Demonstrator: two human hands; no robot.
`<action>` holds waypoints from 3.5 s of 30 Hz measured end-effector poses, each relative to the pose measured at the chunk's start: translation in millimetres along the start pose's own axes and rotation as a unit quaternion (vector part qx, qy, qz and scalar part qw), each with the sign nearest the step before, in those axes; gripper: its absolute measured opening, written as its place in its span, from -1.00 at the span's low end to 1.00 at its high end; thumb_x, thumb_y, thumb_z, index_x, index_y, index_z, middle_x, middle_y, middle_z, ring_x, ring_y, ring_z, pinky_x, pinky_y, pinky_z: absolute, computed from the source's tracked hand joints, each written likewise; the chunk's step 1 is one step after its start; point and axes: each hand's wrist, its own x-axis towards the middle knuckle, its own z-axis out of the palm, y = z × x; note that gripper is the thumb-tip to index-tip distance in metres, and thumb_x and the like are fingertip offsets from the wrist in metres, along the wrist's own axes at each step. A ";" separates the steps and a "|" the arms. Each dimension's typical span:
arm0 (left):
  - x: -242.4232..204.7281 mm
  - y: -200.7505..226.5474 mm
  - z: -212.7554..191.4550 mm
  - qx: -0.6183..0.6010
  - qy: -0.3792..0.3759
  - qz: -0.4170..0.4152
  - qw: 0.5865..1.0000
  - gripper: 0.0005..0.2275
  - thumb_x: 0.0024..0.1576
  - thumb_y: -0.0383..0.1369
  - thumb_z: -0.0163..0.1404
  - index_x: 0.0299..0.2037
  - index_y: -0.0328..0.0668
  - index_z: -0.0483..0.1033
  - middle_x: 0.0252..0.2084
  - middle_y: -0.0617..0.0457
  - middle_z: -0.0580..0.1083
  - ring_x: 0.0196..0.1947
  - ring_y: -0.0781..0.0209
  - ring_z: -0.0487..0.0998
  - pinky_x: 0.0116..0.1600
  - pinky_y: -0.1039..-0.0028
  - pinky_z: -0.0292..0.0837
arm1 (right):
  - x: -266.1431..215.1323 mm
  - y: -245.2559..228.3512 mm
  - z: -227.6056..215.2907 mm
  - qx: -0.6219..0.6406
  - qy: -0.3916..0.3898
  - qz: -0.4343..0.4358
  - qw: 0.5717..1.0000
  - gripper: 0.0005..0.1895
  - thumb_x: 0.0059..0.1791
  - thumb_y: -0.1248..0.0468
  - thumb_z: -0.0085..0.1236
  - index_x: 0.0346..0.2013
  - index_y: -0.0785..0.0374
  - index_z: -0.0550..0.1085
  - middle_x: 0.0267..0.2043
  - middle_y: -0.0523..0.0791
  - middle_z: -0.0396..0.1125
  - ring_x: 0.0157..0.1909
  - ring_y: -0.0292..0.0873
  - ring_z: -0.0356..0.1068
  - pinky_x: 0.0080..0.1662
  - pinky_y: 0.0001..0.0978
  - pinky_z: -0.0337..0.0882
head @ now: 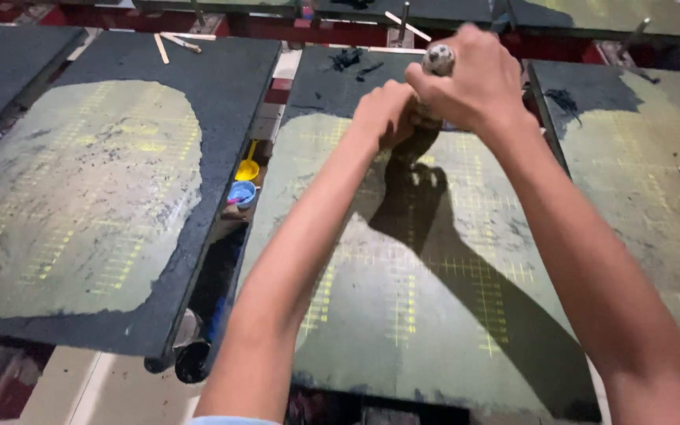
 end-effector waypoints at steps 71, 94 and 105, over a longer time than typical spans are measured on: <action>-55.9 25.2 36.0 0.206 0.156 0.208 0.943 -0.88 0.12 -0.45 -0.04 -0.34 -0.11 0.59 -0.46 -0.02 0.55 -0.40 0.01 0.63 0.24 -0.11 0.16 | -62.4 84.9 101.4 -0.317 -0.030 -0.163 0.934 -0.87 0.12 0.31 0.05 -0.07 0.12 0.52 -0.11 -0.22 0.48 -0.22 0.05 0.59 -0.35 -0.13 0.56; 1.7 27.5 -1.3 0.175 -0.015 0.122 0.977 -0.84 -0.02 -0.40 0.02 -0.27 -0.19 0.60 -0.26 -0.21 0.59 -0.35 -0.31 0.66 -0.18 -0.08 0.59 | -23.3 67.4 64.3 -0.059 -0.110 0.051 0.991 -0.86 -0.10 0.49 -0.11 -0.48 0.35 0.43 -0.43 0.08 0.45 -0.49 0.08 0.37 -0.46 0.02 0.38; -33.4 36.6 -21.2 0.094 -0.073 0.136 0.984 -0.88 -0.09 -0.38 0.29 -0.38 -0.06 0.64 -0.39 -0.11 0.60 -0.33 -0.28 0.68 -0.26 -0.05 0.62 | -50.9 55.3 54.8 -0.127 -0.126 0.068 0.982 -0.84 -0.19 0.35 0.15 -0.38 0.26 0.64 -0.39 0.18 0.50 -0.22 0.36 0.52 -0.26 0.23 0.52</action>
